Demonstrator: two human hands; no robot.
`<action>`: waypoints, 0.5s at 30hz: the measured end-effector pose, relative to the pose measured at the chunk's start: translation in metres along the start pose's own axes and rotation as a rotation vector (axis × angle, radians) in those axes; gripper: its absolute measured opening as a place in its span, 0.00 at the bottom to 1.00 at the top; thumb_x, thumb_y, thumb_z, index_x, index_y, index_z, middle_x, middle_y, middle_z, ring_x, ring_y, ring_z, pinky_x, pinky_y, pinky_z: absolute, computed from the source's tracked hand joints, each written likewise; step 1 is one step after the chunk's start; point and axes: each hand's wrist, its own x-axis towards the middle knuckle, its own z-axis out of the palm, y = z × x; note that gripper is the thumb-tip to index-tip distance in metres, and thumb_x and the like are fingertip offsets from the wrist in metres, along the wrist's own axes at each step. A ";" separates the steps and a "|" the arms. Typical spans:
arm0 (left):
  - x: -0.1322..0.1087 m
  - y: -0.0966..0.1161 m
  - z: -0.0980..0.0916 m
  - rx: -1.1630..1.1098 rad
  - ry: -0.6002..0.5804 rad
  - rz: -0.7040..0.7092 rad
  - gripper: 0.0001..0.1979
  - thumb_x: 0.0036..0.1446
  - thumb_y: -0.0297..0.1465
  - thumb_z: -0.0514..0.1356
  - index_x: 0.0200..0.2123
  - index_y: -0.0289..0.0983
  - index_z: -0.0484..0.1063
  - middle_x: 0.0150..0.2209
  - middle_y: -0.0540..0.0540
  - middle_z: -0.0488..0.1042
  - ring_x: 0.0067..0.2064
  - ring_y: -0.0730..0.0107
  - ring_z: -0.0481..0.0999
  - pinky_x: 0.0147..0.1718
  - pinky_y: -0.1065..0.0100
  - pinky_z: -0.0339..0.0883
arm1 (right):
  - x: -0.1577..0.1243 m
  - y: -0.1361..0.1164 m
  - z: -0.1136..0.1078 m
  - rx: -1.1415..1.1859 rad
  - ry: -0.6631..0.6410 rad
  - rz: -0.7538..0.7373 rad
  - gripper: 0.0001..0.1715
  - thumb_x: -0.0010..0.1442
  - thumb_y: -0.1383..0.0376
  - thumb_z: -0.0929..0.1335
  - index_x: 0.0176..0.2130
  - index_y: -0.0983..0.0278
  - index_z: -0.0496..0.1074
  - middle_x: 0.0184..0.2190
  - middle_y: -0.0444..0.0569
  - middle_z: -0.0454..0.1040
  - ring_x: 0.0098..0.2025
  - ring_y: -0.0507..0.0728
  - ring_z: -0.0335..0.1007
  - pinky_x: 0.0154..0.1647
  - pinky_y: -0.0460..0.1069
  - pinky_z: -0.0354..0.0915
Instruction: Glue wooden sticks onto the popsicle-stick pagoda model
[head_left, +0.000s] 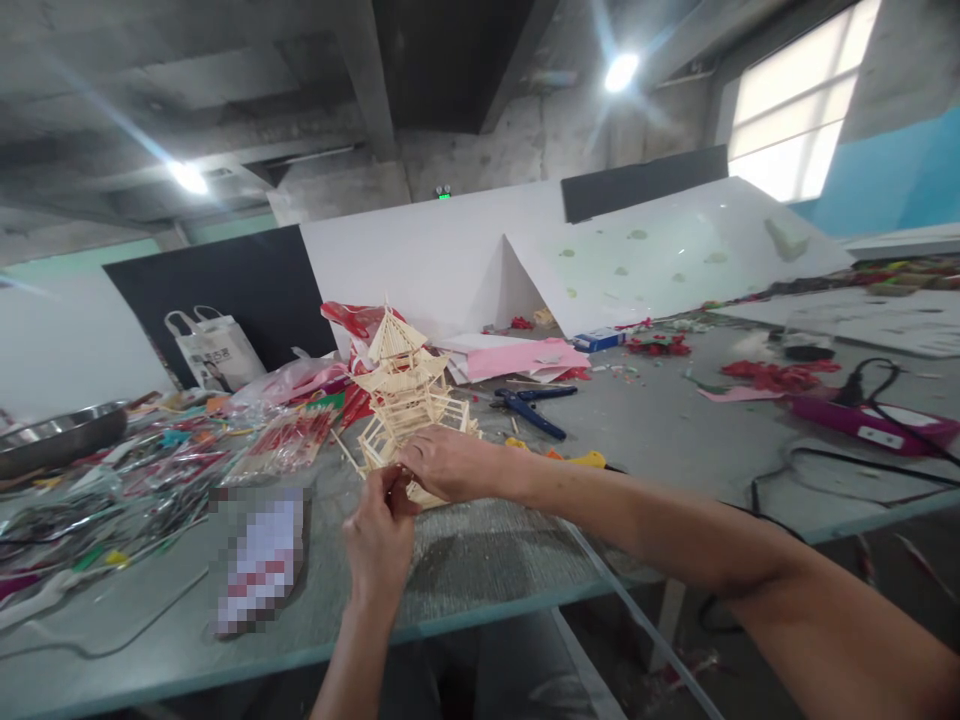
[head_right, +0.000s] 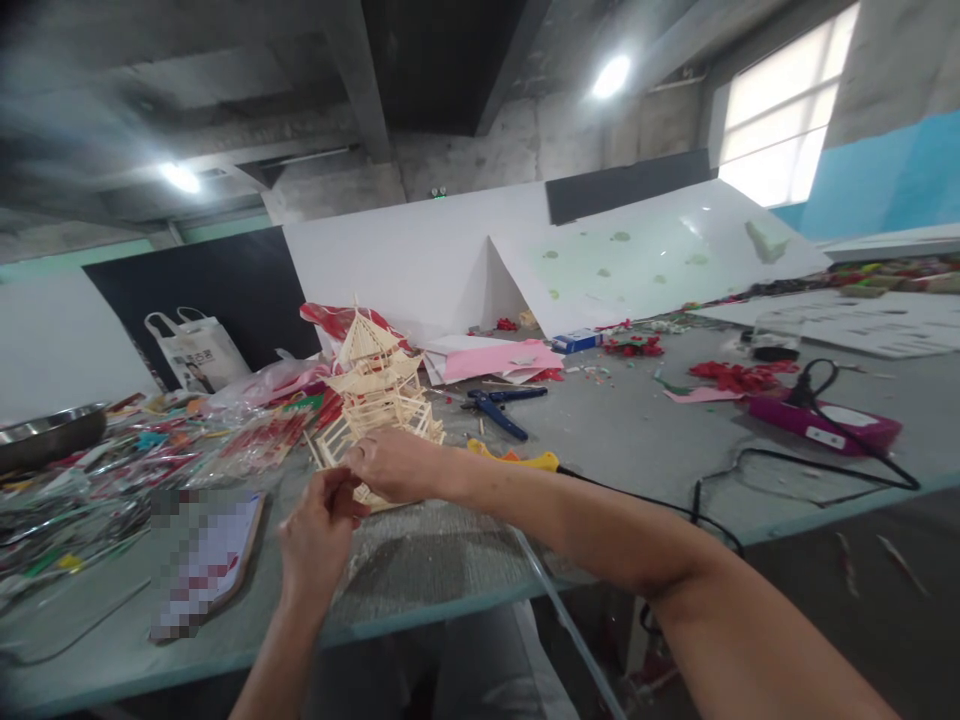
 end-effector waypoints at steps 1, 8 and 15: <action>0.000 0.000 0.000 -0.016 0.011 -0.007 0.07 0.55 0.31 0.51 0.38 0.39 0.64 0.24 0.51 0.76 0.27 0.67 0.77 0.28 0.69 0.62 | 0.000 0.000 0.000 0.002 0.005 -0.003 0.10 0.61 0.70 0.59 0.38 0.74 0.66 0.33 0.56 0.70 0.37 0.57 0.65 0.39 0.51 0.59; -0.001 0.000 -0.002 0.000 0.006 -0.010 0.08 0.56 0.32 0.51 0.40 0.40 0.63 0.24 0.52 0.77 0.27 0.67 0.77 0.30 0.68 0.62 | 0.000 0.001 0.000 0.013 -0.001 -0.020 0.09 0.60 0.71 0.59 0.38 0.74 0.65 0.33 0.56 0.70 0.37 0.57 0.65 0.40 0.51 0.60; -0.005 -0.005 -0.002 0.011 -0.024 -0.065 0.12 0.56 0.36 0.50 0.40 0.40 0.67 0.23 0.51 0.76 0.29 0.64 0.77 0.29 0.67 0.63 | 0.000 0.001 0.001 0.036 0.012 0.008 0.08 0.59 0.72 0.59 0.38 0.72 0.65 0.34 0.56 0.70 0.39 0.57 0.65 0.41 0.51 0.60</action>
